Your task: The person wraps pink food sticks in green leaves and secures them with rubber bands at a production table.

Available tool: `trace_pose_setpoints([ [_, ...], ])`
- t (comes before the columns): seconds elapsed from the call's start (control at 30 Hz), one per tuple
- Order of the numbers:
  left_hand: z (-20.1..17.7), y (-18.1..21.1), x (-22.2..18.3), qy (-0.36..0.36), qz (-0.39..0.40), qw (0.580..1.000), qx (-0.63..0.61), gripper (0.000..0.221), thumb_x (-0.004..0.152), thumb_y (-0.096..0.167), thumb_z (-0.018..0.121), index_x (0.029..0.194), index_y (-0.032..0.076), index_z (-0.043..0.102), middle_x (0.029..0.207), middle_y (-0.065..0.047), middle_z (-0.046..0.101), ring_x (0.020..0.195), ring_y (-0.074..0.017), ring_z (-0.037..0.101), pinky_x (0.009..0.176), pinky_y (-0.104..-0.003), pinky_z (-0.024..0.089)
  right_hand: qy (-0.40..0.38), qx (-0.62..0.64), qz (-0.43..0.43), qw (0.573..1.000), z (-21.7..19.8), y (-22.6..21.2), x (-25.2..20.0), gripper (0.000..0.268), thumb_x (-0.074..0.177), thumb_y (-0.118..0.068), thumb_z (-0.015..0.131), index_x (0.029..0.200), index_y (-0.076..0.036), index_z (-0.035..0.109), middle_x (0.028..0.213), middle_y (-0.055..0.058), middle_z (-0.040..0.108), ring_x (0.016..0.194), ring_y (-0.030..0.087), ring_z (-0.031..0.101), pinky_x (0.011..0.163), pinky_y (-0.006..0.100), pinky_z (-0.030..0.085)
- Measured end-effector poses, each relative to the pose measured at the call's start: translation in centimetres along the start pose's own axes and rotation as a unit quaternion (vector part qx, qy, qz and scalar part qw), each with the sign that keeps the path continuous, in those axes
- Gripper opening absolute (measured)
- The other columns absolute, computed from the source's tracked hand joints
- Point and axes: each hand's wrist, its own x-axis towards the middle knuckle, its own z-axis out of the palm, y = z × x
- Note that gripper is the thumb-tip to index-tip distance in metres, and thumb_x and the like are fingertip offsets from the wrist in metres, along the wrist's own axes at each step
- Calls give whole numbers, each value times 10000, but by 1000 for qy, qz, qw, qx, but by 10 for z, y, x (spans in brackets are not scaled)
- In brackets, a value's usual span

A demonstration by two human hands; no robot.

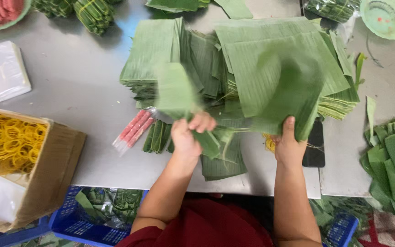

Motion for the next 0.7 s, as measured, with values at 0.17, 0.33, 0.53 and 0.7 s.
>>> trace_pose_setpoints([
  [0.17, 39, 52, 2, -8, 248, 951, 185, 254, 1089, 367, 544, 995, 131, 544, 715, -14, 344, 629, -157, 370, 597, -328, 351, 29, 64, 42, 997, 7, 33, 40, 338, 1032, -275, 659, 1324, -163, 532, 850, -21, 589, 512, 83, 415, 453, 267, 355],
  [0.33, 57, 119, -26, 135, 267, 940, 164, 236, 1118, 306, 538, 1113, 72, 567, 714, 33, 440, 601, -105, 433, 535, -298, 381, 67, 112, 171, 977, -53, 60, 104, 372, 1079, -464, 645, 1227, -149, 513, 739, -34, 462, 572, 95, 411, 526, 259, 358],
  [0.53, 27, 42, -60, 66, -95, 822, 558, 202, 947, 116, 733, 1120, 13, 726, 1017, -16, 744, 903, -113, 671, 821, -290, 572, -83, 83, 233, 965, -44, 58, 21, 752, 944, -645, 433, 1472, -110, 441, 1212, 87, 676, 886, 197, 646, 731, 339, 535],
  [0.7, -13, -23, -90, 35, -347, 829, 437, 286, 919, 134, 753, 1186, 36, 719, 1063, -38, 750, 971, -124, 679, 897, -299, 558, -243, -8, 65, 968, -34, 42, -75, 322, 1063, -206, 762, 1205, 74, 689, 1139, 206, 728, 1085, 333, 666, 996, 506, 504],
])
